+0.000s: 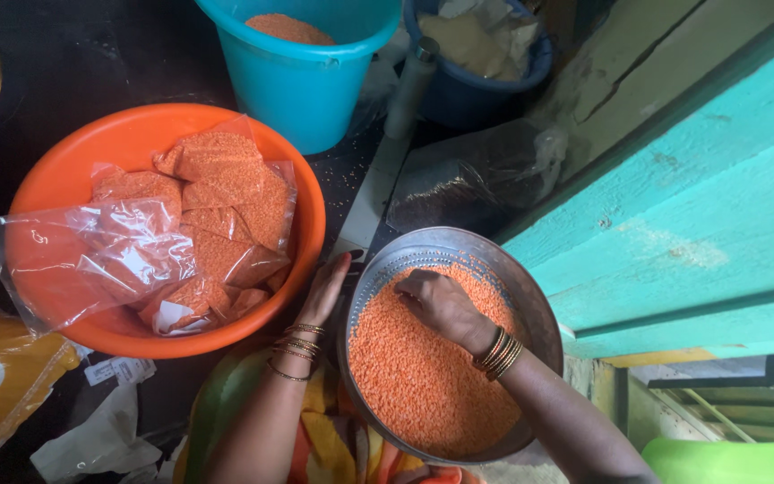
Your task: The person sits on the floor and sifts orange lentils in a metal sieve, removing debris by hand. She then cuts open a plastic bag of lentils with scissors, pours them into the sieve, and continues sifting and picking out debris.
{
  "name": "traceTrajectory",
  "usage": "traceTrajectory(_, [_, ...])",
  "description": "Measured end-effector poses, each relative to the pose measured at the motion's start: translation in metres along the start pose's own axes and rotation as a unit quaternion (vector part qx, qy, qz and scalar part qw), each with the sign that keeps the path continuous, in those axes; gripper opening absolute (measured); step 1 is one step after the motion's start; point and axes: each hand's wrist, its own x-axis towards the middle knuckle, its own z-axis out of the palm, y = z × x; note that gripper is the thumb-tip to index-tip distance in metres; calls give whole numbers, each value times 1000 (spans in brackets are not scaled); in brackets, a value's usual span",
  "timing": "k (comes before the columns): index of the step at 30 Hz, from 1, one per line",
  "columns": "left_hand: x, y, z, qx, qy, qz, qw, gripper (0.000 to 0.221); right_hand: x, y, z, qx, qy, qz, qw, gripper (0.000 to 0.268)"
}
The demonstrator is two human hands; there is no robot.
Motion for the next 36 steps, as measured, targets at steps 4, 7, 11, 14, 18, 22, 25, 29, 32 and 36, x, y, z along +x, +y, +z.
traceTrajectory(4, [6,-6,3,-8,-8,7,1000,75,3,5,12,-19,-17,-4,1000,20])
traceTrajectory(7, [9,-16,6,-26,-41,19,999,67,3,4,14,-35,-44,37,998,18])
traceTrajectory(11, [12,-32,6,-14,-29,41,999,60,6,6,3,40,20,12,999,11])
traceTrajectory(14, [14,-41,6,-18,-17,59,998,59,5,12,-10,66,33,82,994,9])
traceTrajectory(18, [14,-38,7,8,-1,18,1000,51,-3,28,-19,101,27,132,986,9])
traceTrajectory(22, [10,-21,4,3,-21,38,999,48,-10,50,-16,493,16,100,864,16])
traceTrajectory(25, [4,-6,4,4,-19,19,1000,47,-13,61,-10,623,9,113,774,23])
traceTrajectory(29, [-2,11,6,-11,-35,-22,999,47,-11,66,-4,640,-18,200,742,26])
traceTrajectory(32, [-8,17,8,-48,-38,-75,995,47,-9,64,-2,651,-22,210,729,29])
traceTrajectory(36, [-10,26,10,-66,-44,-40,996,45,-9,60,-7,649,-20,199,734,29])
